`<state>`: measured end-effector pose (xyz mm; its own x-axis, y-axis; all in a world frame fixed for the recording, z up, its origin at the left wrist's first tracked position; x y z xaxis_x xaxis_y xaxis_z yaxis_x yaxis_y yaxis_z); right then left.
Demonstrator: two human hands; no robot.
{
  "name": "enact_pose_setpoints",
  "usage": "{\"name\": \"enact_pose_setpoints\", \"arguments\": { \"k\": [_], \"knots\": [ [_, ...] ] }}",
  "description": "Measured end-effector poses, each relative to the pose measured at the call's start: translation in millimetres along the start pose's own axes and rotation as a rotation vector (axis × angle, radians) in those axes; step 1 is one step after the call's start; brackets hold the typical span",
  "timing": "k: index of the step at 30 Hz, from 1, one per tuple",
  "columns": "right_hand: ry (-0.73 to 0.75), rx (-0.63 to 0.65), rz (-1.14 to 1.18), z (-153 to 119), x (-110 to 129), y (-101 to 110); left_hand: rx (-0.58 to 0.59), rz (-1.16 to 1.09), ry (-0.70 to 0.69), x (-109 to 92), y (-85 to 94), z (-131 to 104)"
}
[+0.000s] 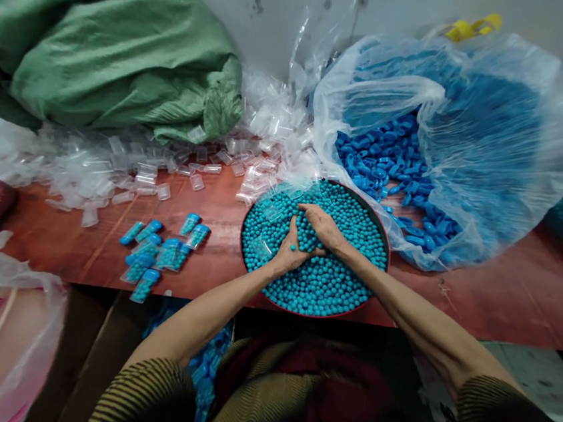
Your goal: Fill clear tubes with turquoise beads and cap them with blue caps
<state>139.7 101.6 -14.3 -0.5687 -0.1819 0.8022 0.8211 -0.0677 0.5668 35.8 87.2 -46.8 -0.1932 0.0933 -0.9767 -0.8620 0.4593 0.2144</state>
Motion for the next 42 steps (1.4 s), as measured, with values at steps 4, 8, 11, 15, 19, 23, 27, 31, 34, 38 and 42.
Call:
{"name": "enact_pose_setpoints", "arguments": {
  "k": [4,8,11,15,19,23,27,31,34,38,42],
  "knots": [
    [-0.135,-0.093,0.246,-3,-23,6,0.015,-0.112,0.020,-1,4.2,-9],
    [-0.103,-0.048,0.028,-4,-10,-7,-0.013,-0.100,0.052,1,9.5,-7],
    [0.012,0.010,-0.259,-9,19,-24,0.020,-0.098,-0.029,2,9.2,-5],
    [0.086,0.070,-0.552,-18,43,-35,0.021,-0.081,-0.051,7,9.3,-8],
    [0.107,0.207,-0.612,-23,48,-30,-0.007,-0.098,-0.072,4,7.4,-13],
    [0.104,0.405,-0.468,-22,51,-23,-0.083,-0.090,-0.041,2,8.7,-19],
    [0.114,0.143,-0.234,-11,49,29,-0.258,0.056,0.083,-3,21.2,-30],
    [-0.080,-0.192,-0.425,-24,0,124,-0.257,0.172,0.102,-13,26.3,-42],
    [-0.423,-0.136,-0.877,-50,-61,179,-0.259,0.346,-0.039,-24,28.0,-51],
    [-0.703,0.035,-0.907,-68,-131,197,-0.198,0.562,-0.105,-28,23.5,-53],
    [-0.554,-0.053,-0.660,-28,-154,184,-0.144,0.606,-0.073,-26,20.0,-48]
  ]
}}
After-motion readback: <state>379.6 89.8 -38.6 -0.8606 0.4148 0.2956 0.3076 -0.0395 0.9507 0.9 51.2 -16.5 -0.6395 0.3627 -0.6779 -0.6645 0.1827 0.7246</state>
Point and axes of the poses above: each hand's wrist, its own z-axis towards the middle knuckle, its own y-axis out of the back of the hand, x = y × z, the point moved 6 cm from there along z, towards the middle knuckle, and after that the axes turned 12 degrees about -z, right-handed, at the moved point
